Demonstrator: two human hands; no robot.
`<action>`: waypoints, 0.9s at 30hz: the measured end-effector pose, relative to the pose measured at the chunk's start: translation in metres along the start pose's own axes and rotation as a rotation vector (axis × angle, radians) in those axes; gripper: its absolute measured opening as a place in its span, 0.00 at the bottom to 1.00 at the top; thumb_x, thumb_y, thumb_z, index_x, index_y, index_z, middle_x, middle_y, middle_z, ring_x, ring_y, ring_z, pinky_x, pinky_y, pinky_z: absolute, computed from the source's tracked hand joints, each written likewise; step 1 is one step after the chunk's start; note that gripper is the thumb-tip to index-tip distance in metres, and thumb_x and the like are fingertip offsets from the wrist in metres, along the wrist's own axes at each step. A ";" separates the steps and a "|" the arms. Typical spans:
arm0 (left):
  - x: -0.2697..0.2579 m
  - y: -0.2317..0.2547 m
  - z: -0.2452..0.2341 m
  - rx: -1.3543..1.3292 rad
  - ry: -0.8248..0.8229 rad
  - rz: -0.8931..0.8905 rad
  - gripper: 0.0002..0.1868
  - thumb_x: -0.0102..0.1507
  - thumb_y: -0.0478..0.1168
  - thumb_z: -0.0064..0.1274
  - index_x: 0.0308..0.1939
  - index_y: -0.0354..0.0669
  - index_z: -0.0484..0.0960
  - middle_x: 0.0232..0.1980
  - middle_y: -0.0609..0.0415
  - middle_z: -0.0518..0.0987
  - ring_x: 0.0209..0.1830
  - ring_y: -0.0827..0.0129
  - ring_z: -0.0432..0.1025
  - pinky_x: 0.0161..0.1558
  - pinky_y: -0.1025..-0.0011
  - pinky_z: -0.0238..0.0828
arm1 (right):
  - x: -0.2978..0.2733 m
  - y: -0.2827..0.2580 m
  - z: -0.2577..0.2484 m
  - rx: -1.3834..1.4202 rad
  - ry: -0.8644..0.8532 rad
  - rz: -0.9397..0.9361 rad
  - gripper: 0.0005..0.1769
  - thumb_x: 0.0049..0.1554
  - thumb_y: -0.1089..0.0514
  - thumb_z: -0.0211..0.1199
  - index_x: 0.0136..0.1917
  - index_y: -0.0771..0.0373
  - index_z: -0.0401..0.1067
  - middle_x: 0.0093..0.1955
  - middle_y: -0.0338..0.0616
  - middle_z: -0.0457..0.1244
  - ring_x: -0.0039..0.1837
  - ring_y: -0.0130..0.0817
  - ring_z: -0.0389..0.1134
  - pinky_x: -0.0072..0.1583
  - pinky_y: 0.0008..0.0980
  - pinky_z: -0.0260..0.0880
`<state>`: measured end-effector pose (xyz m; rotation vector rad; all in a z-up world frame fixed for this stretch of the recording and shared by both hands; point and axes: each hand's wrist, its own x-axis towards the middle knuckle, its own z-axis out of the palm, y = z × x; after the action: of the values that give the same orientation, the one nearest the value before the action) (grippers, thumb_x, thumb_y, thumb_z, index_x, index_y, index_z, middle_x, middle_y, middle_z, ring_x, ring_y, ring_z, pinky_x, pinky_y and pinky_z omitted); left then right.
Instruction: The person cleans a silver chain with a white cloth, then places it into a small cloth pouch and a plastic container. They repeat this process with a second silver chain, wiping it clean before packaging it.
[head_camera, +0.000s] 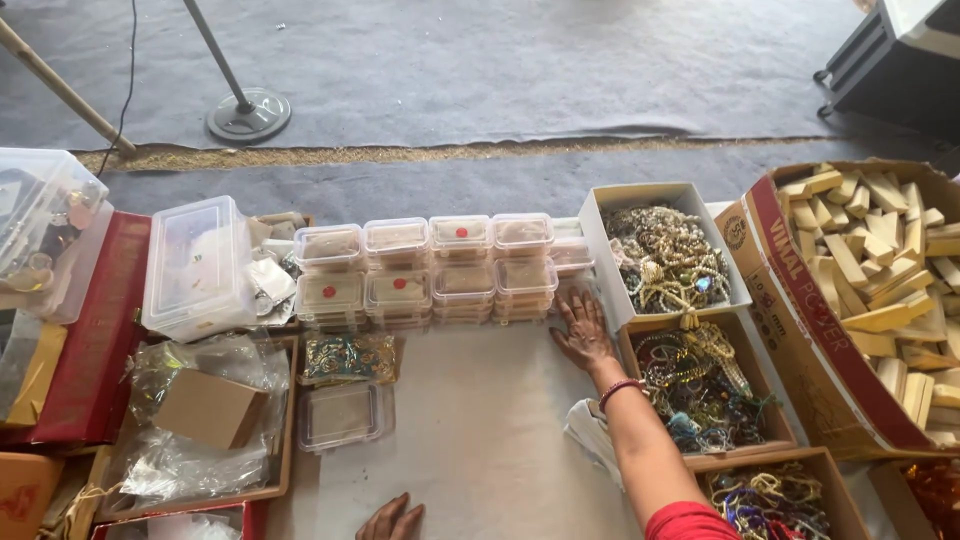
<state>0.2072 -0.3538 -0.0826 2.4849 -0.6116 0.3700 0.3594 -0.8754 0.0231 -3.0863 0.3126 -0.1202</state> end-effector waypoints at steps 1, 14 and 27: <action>-0.005 -0.003 0.001 -0.001 -0.008 0.000 0.11 0.55 0.45 0.58 0.40 0.61 0.90 0.51 0.59 0.83 0.54 0.69 0.77 0.59 0.63 0.67 | -0.002 -0.002 -0.002 0.002 -0.007 0.004 0.48 0.59 0.36 0.56 0.84 0.44 0.37 0.86 0.48 0.35 0.86 0.51 0.30 0.81 0.49 0.25; 0.013 0.011 -0.038 -0.033 -0.425 -0.083 0.38 0.49 0.63 0.68 0.61 0.59 0.81 0.70 0.54 0.69 0.72 0.60 0.62 0.67 0.53 0.54 | 0.002 -0.021 -0.018 0.111 0.158 -0.024 0.54 0.51 0.42 0.66 0.82 0.53 0.41 0.86 0.52 0.35 0.85 0.55 0.33 0.80 0.56 0.28; 0.020 0.027 -0.059 -0.109 -0.198 -0.011 0.34 0.44 0.55 0.69 0.54 0.57 0.82 0.64 0.54 0.73 0.65 0.61 0.67 0.63 0.56 0.61 | -0.073 0.050 -0.072 0.308 0.412 0.450 0.11 0.62 0.58 0.59 0.57 0.52 0.76 0.61 0.42 0.69 0.69 0.39 0.70 0.70 0.40 0.64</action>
<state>0.2030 -0.3474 -0.0155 2.4355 -0.6775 0.0830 0.2725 -0.9118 0.0876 -2.5874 0.8939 -0.7111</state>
